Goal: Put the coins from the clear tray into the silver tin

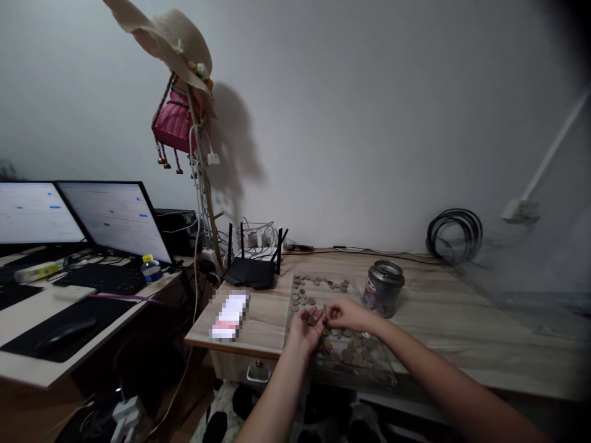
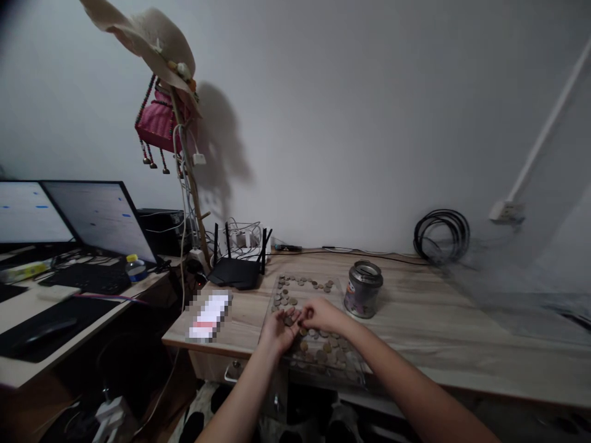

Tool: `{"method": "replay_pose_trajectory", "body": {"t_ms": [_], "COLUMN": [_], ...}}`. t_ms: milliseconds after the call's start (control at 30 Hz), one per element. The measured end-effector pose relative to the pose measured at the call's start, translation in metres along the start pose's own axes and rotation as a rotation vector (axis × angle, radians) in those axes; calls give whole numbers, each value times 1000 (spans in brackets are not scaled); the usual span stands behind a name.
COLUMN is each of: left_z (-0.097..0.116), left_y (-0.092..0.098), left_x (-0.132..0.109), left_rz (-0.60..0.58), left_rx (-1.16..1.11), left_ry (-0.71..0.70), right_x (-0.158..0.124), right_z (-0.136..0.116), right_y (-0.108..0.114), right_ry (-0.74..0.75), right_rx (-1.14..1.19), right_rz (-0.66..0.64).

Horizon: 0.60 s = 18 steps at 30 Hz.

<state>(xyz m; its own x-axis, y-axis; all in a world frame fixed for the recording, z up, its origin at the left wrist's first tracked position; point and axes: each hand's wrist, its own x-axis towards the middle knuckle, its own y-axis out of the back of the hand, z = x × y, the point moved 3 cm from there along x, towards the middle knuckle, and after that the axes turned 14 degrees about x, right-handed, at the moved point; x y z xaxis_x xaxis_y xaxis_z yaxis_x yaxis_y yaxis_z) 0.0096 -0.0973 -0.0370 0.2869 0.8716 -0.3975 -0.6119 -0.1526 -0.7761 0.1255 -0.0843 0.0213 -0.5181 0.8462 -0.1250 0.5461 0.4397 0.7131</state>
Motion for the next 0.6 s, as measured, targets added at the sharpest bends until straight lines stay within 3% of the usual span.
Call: {"method": "replay_pose_trajectory", "body": {"t_ms": [100,233,400,600], "left_z": [4,10,10,10], "left_y": [1,7,9,10], "left_x": [-1,-6,-5,-3], "left_rz": [23,121,191,218], "left_rx": [-77,-133,-121,-132], "left_ry": [-85,-181,-185,-191], "right_x": [21,36,39,34], "right_z": [-11,5,24,6], "right_y": [14,17,-12,-44], "right_ry": [35,-2,-28,-27], "right_rx": [-16,-88,-124,-131], "right_rz": [169,310,212,-25]}}
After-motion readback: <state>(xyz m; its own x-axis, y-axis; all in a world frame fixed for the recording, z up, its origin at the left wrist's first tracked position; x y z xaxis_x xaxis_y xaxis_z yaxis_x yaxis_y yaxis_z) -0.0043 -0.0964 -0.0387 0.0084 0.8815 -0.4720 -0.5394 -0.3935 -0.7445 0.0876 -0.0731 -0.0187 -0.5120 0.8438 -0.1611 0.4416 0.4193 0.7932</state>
